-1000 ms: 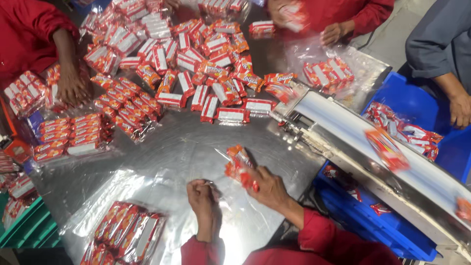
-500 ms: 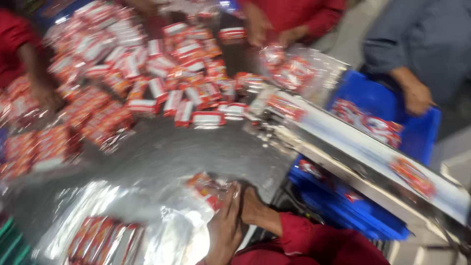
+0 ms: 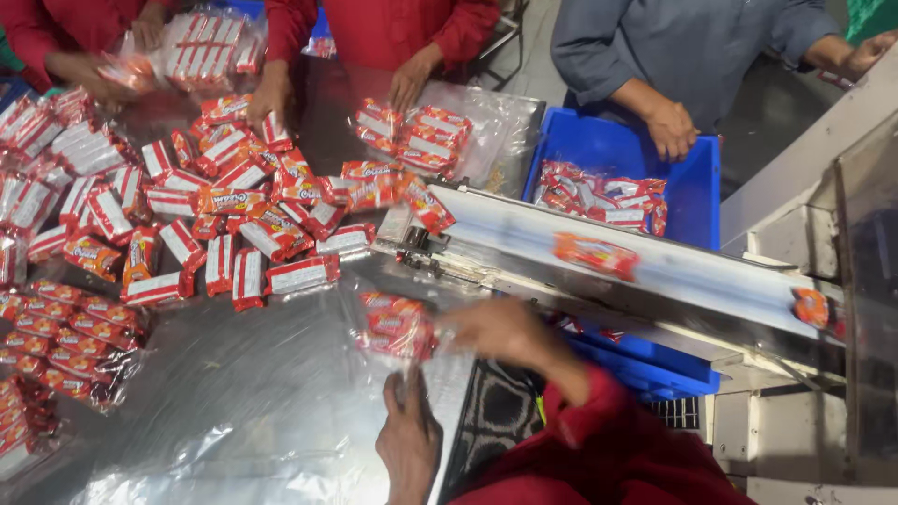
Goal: The person places small snack packets onto a plastic sheet on a metal table, folds the sheet over them, and moves the bundle toward a conveyor belt. Other workers are visible in the background performing similar tasks.
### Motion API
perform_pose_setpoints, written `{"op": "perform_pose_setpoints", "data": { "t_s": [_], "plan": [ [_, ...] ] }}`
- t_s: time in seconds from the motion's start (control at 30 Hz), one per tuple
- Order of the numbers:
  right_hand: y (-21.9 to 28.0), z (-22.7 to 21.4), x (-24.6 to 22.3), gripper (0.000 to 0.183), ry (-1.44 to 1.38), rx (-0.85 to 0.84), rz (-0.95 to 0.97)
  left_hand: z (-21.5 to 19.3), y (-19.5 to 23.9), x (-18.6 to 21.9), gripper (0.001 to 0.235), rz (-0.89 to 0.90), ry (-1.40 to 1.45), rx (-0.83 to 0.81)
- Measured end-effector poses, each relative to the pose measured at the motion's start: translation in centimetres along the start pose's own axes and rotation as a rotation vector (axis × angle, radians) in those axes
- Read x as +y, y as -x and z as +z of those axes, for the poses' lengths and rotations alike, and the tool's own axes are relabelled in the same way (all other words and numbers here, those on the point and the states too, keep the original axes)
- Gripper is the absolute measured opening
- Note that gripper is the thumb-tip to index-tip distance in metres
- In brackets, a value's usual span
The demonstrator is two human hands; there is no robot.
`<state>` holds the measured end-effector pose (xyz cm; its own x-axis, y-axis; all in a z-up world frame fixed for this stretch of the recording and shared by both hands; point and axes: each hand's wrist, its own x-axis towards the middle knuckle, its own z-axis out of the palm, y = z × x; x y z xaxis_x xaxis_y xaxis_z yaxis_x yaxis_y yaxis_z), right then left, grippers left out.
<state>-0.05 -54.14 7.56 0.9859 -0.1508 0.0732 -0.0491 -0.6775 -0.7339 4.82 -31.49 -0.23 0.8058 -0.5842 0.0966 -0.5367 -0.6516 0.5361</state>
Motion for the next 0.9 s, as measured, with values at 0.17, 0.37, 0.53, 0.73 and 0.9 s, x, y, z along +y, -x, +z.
{"op": "perform_pose_setpoints", "data": {
  "t_s": [0.17,0.37,0.53,0.73,0.9],
  "plan": [
    [-2.5,-5.1,4.8,0.052,0.39,0.614,0.005,-0.1,0.5,0.7,0.055,0.061,0.033,0.008],
    [-1.4,-5.5,4.3,0.044,0.781,0.804,0.001,-0.4,-0.4,0.3,0.062,0.149,0.204,0.344],
    [-0.5,-6.8,4.3,0.066,0.455,0.645,0.201,-0.3,-0.8,-0.9,0.068,-0.092,0.178,-0.093],
    [0.6,1.5,1.2,0.076,-0.451,-0.431,0.064,-0.8,-0.8,-1.4,0.073,0.113,0.417,0.161],
    [0.4,10.3,2.1,0.072,-0.774,0.193,0.108,-1.4,0.6,0.2,0.076,0.017,0.218,0.086]
  ]
}}
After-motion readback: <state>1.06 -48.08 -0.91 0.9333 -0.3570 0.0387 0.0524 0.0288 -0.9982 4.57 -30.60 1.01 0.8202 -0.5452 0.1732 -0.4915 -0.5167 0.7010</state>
